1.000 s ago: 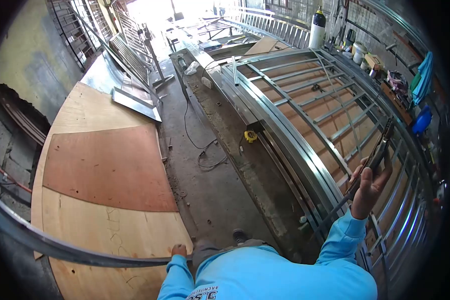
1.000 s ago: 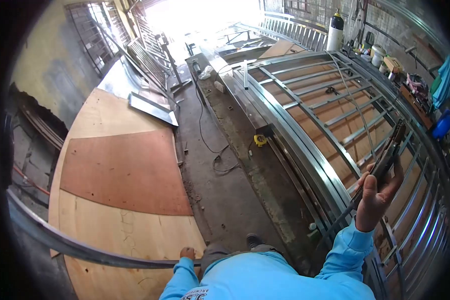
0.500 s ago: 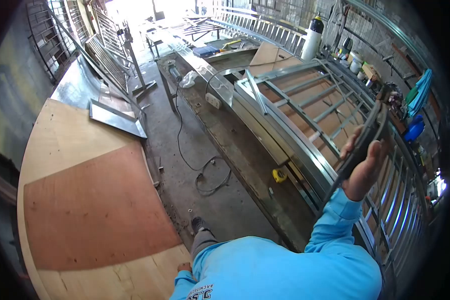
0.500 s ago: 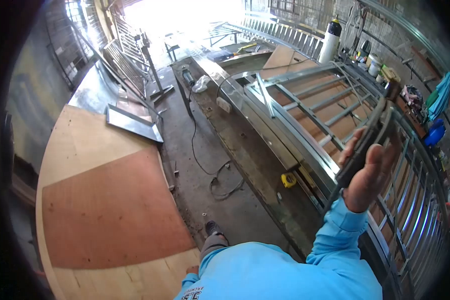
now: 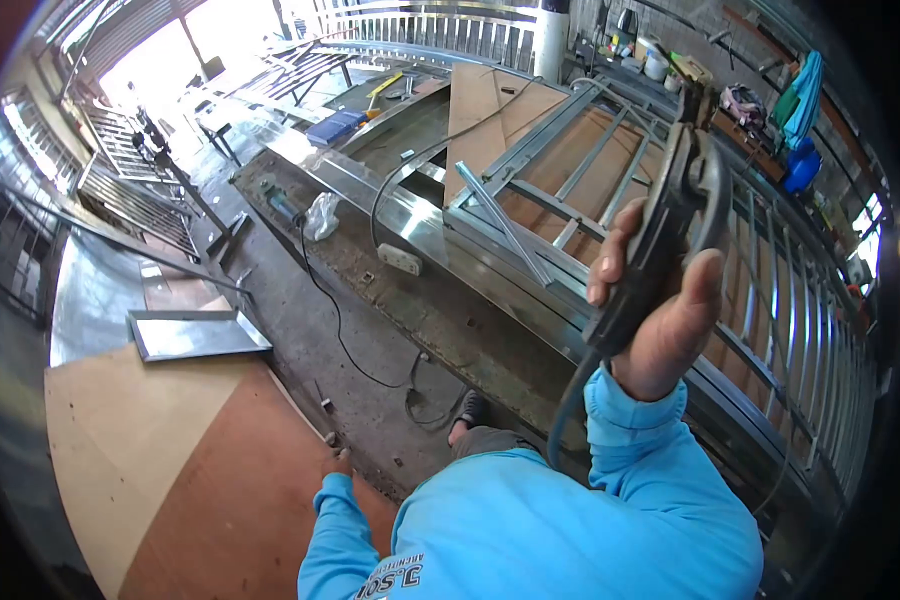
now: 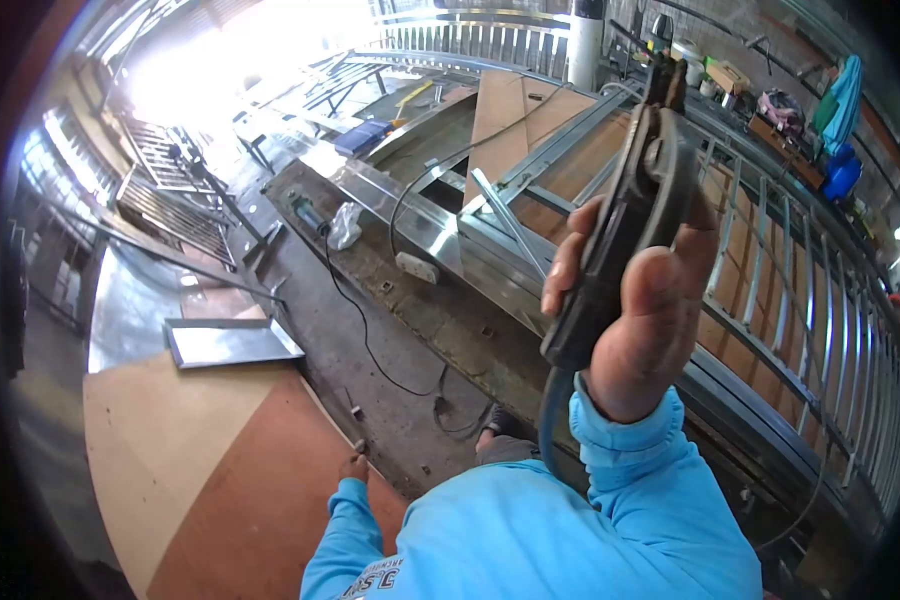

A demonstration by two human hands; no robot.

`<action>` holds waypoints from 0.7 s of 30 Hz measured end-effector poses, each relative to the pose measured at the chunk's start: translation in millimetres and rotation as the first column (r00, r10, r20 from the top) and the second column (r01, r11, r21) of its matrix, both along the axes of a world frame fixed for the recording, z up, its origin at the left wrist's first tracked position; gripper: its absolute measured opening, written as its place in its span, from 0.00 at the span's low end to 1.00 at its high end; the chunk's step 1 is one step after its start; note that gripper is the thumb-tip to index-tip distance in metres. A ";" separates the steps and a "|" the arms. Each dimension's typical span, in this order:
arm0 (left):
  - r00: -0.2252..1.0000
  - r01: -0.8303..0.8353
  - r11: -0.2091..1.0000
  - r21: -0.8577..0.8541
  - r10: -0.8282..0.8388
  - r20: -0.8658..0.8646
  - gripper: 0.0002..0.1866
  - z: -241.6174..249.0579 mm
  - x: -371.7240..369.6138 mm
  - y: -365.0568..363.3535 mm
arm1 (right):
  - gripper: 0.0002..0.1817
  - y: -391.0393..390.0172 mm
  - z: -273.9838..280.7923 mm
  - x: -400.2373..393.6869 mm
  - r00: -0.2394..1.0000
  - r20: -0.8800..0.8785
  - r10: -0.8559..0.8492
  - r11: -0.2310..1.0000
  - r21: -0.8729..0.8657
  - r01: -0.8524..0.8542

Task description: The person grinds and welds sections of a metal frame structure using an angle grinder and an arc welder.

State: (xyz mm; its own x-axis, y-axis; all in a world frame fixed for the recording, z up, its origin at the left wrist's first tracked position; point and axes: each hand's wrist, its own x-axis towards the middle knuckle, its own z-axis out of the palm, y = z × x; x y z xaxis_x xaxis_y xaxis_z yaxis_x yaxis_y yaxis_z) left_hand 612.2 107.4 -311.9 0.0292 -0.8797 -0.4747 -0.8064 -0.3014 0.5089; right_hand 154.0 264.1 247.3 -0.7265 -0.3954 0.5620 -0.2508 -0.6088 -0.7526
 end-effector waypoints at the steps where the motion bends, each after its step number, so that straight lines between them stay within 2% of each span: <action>1: 0.996 0.059 0.994 -0.097 -0.065 -0.060 0.22 26.3 -32.9 -12.2 | 0.44 -15.2 -5.9 -5.8 1.000 0.001 -0.008 1.000 -0.017 0.008; 3: 0.980 0.199 0.969 -0.149 -0.192 0.057 0.21 37.4 -80.0 -42.4 | 0.48 -41.7 -16.9 -26.2 0.999 -0.014 0.050 0.995 -0.085 -0.051; 6: 0.948 0.309 0.943 -0.124 -0.316 -0.046 0.21 115.9 -162.2 -59.8 | 0.47 -72.5 -36.4 -56.0 0.997 0.038 0.072 0.997 -0.017 -0.071; 8: 0.874 0.462 0.859 -0.222 -0.483 -0.051 0.19 159.6 -207.2 -90.2 | 0.45 -86.9 -52.8 -76.1 0.993 0.111 0.036 0.999 0.003 -0.037; 10: 0.812 0.522 0.770 -0.367 -0.581 -0.063 0.17 178.2 -248.7 -132.1 | 0.44 -94.7 -65.1 -91.2 0.987 0.154 -0.037 0.997 0.076 0.025; 11: 0.793 0.532 0.751 -0.392 -0.604 -0.081 0.17 203.9 -275.3 -147.8 | 0.43 -96.9 -67.9 -93.5 0.981 0.172 -0.089 0.990 0.124 0.068; 12: 0.771 0.539 0.728 -0.423 -0.629 -0.099 0.16 226.3 -302.8 -166.3 | 0.44 -97.8 -73.8 -96.4 0.983 0.134 -0.125 0.976 0.195 0.097; 14: 0.654 0.534 0.621 -0.574 -0.733 -0.185 0.14 225.7 -347.0 -209.4 | 0.45 -95.4 -89.4 -99.3 0.981 0.048 -0.188 0.934 0.319 0.164; 15: 0.615 0.541 0.575 -0.614 -0.768 -0.178 0.13 237.4 -370.1 -224.0 | 0.49 -92.5 -91.3 -93.7 0.978 0.107 -0.179 0.908 0.401 0.122; 16: 0.571 0.546 0.527 -0.651 -0.803 -0.170 0.13 253.6 -392.6 -233.5 | 0.50 -92.2 -100.2 -89.6 0.973 0.083 -0.216 0.881 0.446 0.158; 18: 0.463 0.546 0.405 -0.733 -0.875 -0.139 0.13 271.5 -435.5 -246.2 | 0.51 -96.1 -119.5 -74.6 0.949 0.062 -0.309 0.824 0.516 0.234; 20: 0.228 0.476 0.018 -0.879 -0.968 0.104 0.15 294.4 -480.8 -256.6 | 0.52 -103.7 -133.1 -55.7 0.910 0.069 -0.408 0.766 0.568 0.301; 21: 0.117 0.520 -0.077 -0.851 -0.980 0.160 0.16 313.1 -502.2 -256.5 | 0.53 -107.0 -138.9 -46.1 0.879 0.067 -0.472 0.726 0.596 0.344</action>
